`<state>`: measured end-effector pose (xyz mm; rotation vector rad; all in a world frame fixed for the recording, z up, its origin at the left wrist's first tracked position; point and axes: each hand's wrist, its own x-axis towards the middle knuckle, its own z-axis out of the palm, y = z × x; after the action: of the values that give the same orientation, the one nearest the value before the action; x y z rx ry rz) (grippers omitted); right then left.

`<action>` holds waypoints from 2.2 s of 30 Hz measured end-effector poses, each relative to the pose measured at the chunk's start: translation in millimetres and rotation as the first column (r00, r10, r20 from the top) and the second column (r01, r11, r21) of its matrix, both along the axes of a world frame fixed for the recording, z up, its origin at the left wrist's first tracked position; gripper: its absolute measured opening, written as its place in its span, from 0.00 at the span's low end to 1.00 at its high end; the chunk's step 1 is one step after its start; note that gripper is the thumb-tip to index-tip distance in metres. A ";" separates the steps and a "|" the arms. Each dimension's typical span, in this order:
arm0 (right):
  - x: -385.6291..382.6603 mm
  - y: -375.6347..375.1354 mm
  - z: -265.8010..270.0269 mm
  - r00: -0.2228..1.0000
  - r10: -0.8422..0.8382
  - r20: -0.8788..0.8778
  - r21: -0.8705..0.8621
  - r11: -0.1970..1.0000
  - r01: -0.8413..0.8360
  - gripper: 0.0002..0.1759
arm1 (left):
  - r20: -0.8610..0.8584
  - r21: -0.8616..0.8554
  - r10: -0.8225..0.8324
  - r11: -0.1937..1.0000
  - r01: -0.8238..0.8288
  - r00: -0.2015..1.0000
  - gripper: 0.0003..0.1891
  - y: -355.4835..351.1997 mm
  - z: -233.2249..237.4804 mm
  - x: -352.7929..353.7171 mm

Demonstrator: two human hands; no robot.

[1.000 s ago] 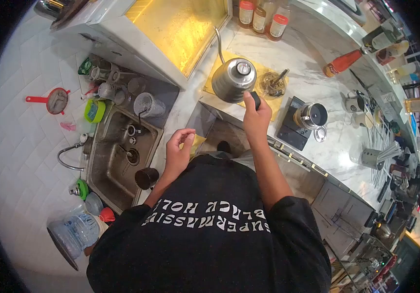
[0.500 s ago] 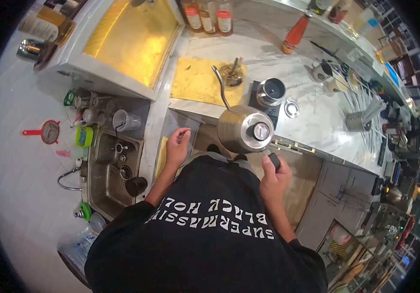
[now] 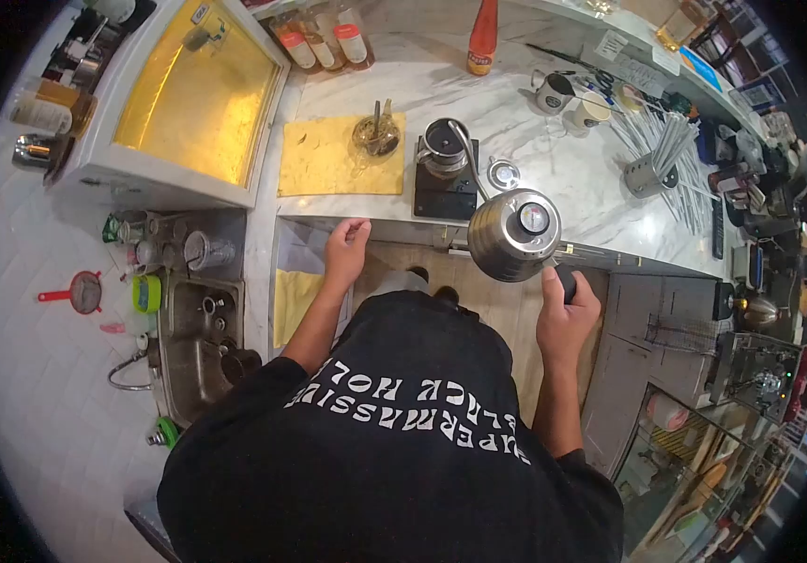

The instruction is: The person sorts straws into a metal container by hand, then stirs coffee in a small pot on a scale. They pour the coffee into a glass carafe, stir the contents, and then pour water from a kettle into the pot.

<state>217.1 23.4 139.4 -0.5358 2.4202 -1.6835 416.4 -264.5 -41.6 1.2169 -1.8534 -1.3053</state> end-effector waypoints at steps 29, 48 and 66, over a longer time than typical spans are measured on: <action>-3.1 -20.9 3.8 0.991 -0.109 -0.072 0.177 0.977 0.120 0.20 | 0.406 -0.650 -0.361 0.532 0.543 0.840 0.16 -78.3 -27.2 -61.2; 15.1 -33.4 11.1 0.975 -0.183 -0.130 0.162 0.966 0.203 0.20 | 0.486 -0.630 -0.436 0.426 0.649 0.757 0.19 -93.0 -48.8 -53.9; 17.8 -34.3 13.1 0.958 -0.252 -0.135 0.116 0.956 0.268 0.18 | 0.436 -0.638 -0.460 0.448 0.626 0.774 0.19 -94.1 -48.1 -53.2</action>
<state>234.9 -11.0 152.5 -0.3172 2.7718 -1.6048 363.1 -358.6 -89.7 0.2612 -2.6847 -0.4719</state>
